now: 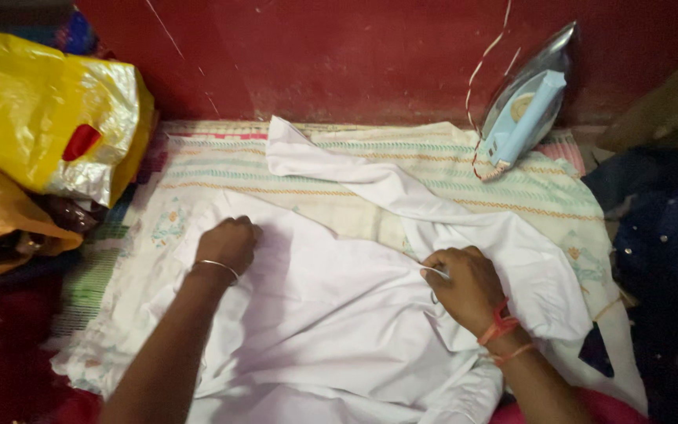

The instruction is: The person irons a white shirt on a patterned mat, smoothing the fabric with one hand while moving the iron with the other. The person then folds the shirt and places it on a nearby pile of clothes.

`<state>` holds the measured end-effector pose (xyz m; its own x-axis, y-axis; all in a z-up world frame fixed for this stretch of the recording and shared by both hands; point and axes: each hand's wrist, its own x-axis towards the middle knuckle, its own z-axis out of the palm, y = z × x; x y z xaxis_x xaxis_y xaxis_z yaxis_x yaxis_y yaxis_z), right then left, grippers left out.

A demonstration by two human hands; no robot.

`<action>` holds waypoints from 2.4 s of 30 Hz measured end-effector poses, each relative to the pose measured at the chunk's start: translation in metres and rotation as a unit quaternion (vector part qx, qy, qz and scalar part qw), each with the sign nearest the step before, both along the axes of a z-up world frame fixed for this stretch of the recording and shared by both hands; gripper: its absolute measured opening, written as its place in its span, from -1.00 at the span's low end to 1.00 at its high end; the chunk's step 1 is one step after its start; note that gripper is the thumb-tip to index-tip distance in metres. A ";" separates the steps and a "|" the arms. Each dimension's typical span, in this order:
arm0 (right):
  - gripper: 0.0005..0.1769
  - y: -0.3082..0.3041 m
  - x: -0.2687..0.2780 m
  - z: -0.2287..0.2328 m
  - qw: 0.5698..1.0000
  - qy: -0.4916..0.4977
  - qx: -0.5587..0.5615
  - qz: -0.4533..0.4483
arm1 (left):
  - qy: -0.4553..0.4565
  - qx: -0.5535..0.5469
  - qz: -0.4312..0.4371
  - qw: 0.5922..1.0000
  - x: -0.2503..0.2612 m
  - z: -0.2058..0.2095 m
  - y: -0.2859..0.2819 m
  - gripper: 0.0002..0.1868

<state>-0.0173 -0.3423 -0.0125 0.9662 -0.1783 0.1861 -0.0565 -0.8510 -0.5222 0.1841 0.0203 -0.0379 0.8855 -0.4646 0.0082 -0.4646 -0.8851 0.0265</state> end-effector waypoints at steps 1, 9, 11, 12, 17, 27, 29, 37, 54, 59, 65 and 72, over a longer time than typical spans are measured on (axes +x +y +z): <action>-0.85 0.000 -0.002 0.002 1.000 0.010 0.002 -0.004 | -0.002 0.025 -0.007 1.000 0.000 -0.008 0.000 -0.82; -0.63 0.000 0.000 0.014 0.990 0.112 0.034 -0.083 | -0.014 -0.109 0.348 0.931 0.009 -0.017 0.022 -0.57; -0.58 -0.002 0.004 0.014 0.985 0.139 0.040 -0.098 | 0.077 -0.183 0.436 0.878 0.008 -0.008 0.036 -0.53; -0.59 -0.003 0.006 0.013 0.987 0.122 0.047 -0.091 | 0.112 -0.192 0.428 0.876 0.009 -0.005 0.041 -0.50; -0.58 -0.008 0.002 0.002 0.980 0.149 0.112 -0.076 | 0.212 -0.200 0.346 0.892 0.017 -0.007 0.044 -0.33; -0.43 -0.017 0.004 -0.002 0.978 0.136 0.160 0.001 | 0.156 -0.310 0.314 0.884 0.029 0.005 0.011 -0.49; -0.37 -0.019 0.003 -0.003 0.981 0.120 0.153 0.016 | 0.120 -0.434 0.293 0.843 0.020 0.016 0.015 -0.56; -0.39 -0.015 -0.005 0.008 0.990 0.056 0.116 0.062 | -0.114 -0.476 0.169 0.855 -0.051 0.097 0.071 -0.61; -0.77 -0.014 -0.083 0.030 0.989 -0.032 -0.142 0.010 | 0.241 -0.644 0.113 0.717 -0.222 0.163 0.121 -0.91; -0.75 -0.006 -0.081 0.032 0.961 -0.147 -0.234 0.005 | 0.336 -0.667 0.022 0.665 -0.265 0.207 0.120 -0.89; -0.82 -0.025 -0.063 0.019 0.982 -0.156 0.086 -0.059 | 0.246 -0.642 0.048 0.725 -0.263 0.231 0.124 -0.82; -0.85 -0.079 -0.017 0.024 0.932 0.092 0.323 0.137 | 0.372 -0.517 0.011 0.771 -0.236 0.228 0.146 -0.79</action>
